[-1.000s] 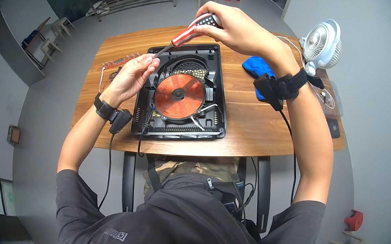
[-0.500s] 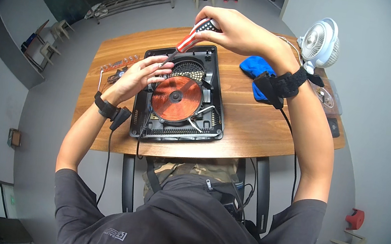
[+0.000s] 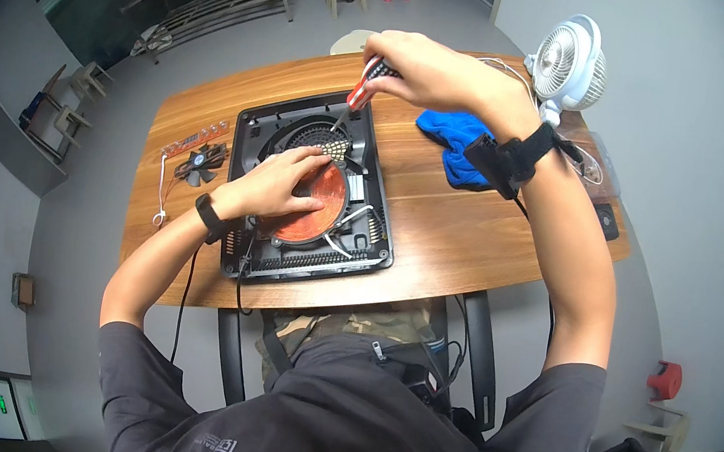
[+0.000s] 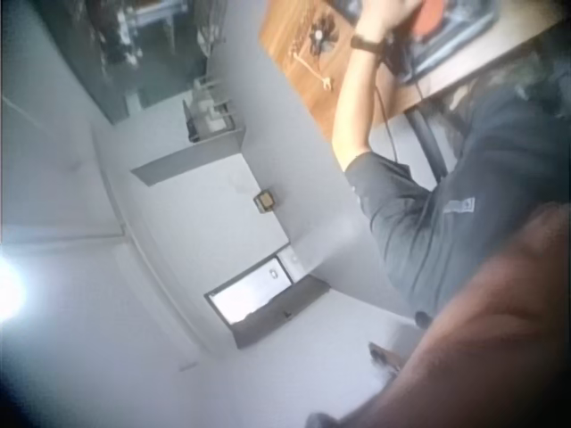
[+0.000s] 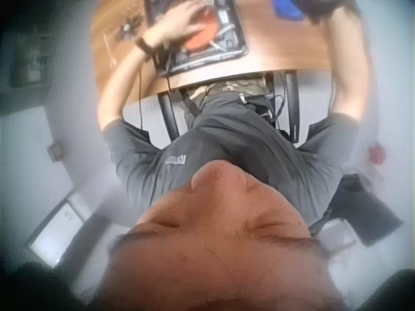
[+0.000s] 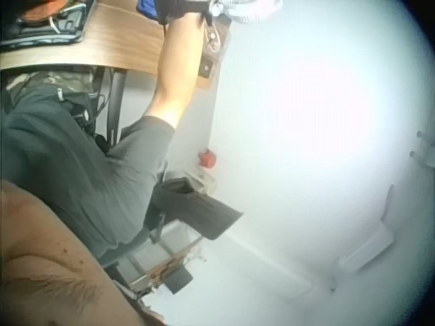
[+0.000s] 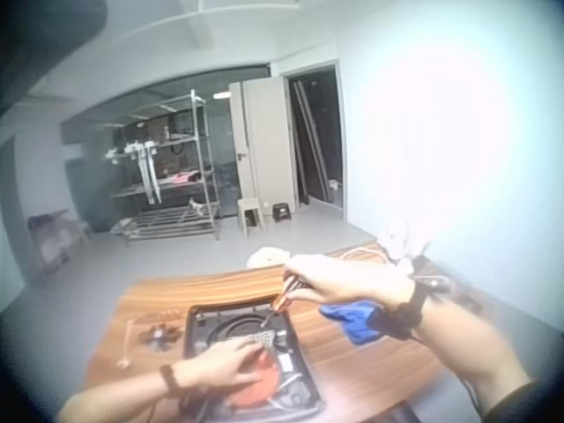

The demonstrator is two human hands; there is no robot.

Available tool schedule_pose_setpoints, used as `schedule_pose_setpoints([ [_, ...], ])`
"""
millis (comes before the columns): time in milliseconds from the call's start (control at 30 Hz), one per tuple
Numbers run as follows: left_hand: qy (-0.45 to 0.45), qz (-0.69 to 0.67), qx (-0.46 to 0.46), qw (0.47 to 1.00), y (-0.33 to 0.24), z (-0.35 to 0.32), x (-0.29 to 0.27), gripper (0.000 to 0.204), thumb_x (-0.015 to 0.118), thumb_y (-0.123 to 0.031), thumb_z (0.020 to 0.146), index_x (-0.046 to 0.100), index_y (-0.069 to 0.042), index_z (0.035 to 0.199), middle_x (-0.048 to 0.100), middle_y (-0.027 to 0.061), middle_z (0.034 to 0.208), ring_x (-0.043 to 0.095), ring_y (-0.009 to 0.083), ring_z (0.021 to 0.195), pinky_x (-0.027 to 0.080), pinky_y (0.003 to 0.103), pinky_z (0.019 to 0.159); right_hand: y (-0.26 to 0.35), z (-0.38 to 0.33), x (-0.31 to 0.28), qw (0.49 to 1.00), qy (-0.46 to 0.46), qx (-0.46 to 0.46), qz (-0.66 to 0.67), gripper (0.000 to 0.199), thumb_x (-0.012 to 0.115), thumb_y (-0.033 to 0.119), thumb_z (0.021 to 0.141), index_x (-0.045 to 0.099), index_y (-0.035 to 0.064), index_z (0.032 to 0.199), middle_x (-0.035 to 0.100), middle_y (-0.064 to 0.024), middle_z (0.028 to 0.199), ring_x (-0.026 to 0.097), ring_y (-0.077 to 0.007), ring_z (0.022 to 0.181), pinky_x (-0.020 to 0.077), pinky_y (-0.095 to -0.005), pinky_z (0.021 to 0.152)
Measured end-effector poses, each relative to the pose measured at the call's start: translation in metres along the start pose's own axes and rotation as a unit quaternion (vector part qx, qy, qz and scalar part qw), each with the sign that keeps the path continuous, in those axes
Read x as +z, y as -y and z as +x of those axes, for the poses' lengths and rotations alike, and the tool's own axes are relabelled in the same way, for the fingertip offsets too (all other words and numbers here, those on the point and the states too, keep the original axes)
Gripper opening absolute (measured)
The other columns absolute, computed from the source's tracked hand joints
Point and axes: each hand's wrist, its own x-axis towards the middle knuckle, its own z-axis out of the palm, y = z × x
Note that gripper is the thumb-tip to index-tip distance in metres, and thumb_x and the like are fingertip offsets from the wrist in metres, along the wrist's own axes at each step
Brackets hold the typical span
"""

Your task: The person assembles a small electronic device on a wooden table. They use a screwdriver to tighten screws on a circuit board, place a copper-colored circular component, and attach a small fan. The person also wipes the fan with a blue cloth.

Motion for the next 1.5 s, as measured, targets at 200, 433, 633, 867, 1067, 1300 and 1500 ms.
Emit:
schedule_pose_setpoints([
  [200, 0.024, -0.002, -0.023, 0.999, -0.006, 0.008, -0.005, 0.080, 0.078, -0.052, 0.086, 0.053, -0.005, 0.146, 0.049, 0.0222, 0.150, 0.050, 0.0410, 0.138, 0.042, 0.049, 0.115, 0.011, -0.010, -0.004, 0.999, 0.028, 0.006, 0.018, 0.032, 0.072, 0.021, 0.096, 0.058, 0.0002, 0.116, 0.064, -0.0172, 0.108, 0.063, -0.0380, 0.102, 0.0515, -0.0442, 0.087],
  [433, 0.017, 0.002, -0.021, 1.000, -0.004, 0.005, -0.004, 0.080, 0.079, -0.053, 0.085, 0.055, -0.004, 0.143, 0.048, 0.0233, 0.152, 0.049, 0.0408, 0.140, 0.042, 0.048, 0.116, 0.014, 0.001, -0.005, 0.998, 0.065, 0.004, 0.023, 0.033, 0.073, 0.022, 0.096, 0.059, -0.0002, 0.115, 0.065, -0.0171, 0.107, 0.064, -0.0381, 0.102, 0.0519, -0.0437, 0.088],
  [633, 0.016, 0.002, -0.019, 1.000, -0.008, 0.008, -0.009, 0.080, 0.079, -0.054, 0.084, 0.057, -0.003, 0.142, 0.050, 0.0234, 0.151, 0.047, 0.0402, 0.142, 0.041, 0.048, 0.117, 0.016, 0.003, -0.004, 0.996, 0.084, 0.013, 0.010, 0.030, 0.072, 0.022, 0.096, 0.060, -0.0003, 0.112, 0.066, -0.0170, 0.107, 0.064, -0.0381, 0.101, 0.0523, -0.0441, 0.087],
  [867, 0.015, -0.006, -0.020, 1.000, -0.006, 0.007, -0.006, 0.081, 0.079, -0.053, 0.084, 0.057, -0.002, 0.142, 0.050, 0.0233, 0.150, 0.048, 0.0398, 0.141, 0.041, 0.047, 0.117, 0.015, 0.010, 0.001, 0.995, 0.096, 0.004, 0.008, 0.029, 0.073, 0.021, 0.095, 0.060, 0.0000, 0.111, 0.066, -0.0169, 0.105, 0.064, -0.0379, 0.101, 0.0523, -0.0449, 0.087],
  [1067, 0.022, 0.001, -0.025, 0.999, -0.009, 0.008, -0.010, 0.080, 0.079, -0.052, 0.085, 0.056, -0.001, 0.142, 0.051, 0.0232, 0.150, 0.048, 0.0397, 0.140, 0.042, 0.047, 0.116, 0.016, 0.016, 0.008, 0.994, 0.110, 0.004, 0.016, 0.030, 0.073, 0.021, 0.094, 0.060, -0.0007, 0.112, 0.067, -0.0178, 0.106, 0.065, -0.0382, 0.102, 0.0526, -0.0450, 0.087],
  [1300, 0.021, -0.002, -0.023, 1.000, -0.010, 0.007, -0.012, 0.079, 0.078, -0.052, 0.085, 0.057, -0.001, 0.141, 0.051, 0.0224, 0.150, 0.048, 0.0399, 0.140, 0.042, 0.046, 0.117, 0.016, 0.021, 0.014, 0.992, 0.127, 0.021, 0.010, 0.031, 0.074, 0.020, 0.094, 0.060, -0.0010, 0.113, 0.066, -0.0190, 0.106, 0.064, -0.0390, 0.103, 0.0527, -0.0455, 0.088],
  [1500, 0.022, -0.002, -0.024, 0.999, -0.010, 0.006, -0.011, 0.078, 0.078, -0.052, 0.086, 0.056, -0.001, 0.142, 0.051, 0.0224, 0.149, 0.048, 0.0398, 0.141, 0.041, 0.046, 0.117, 0.019, 0.026, 0.015, 0.990, 0.139, 0.016, 0.001, 0.032, 0.073, 0.022, 0.094, 0.060, -0.0011, 0.112, 0.067, -0.0193, 0.106, 0.064, -0.0400, 0.104, 0.0524, -0.0464, 0.089],
])
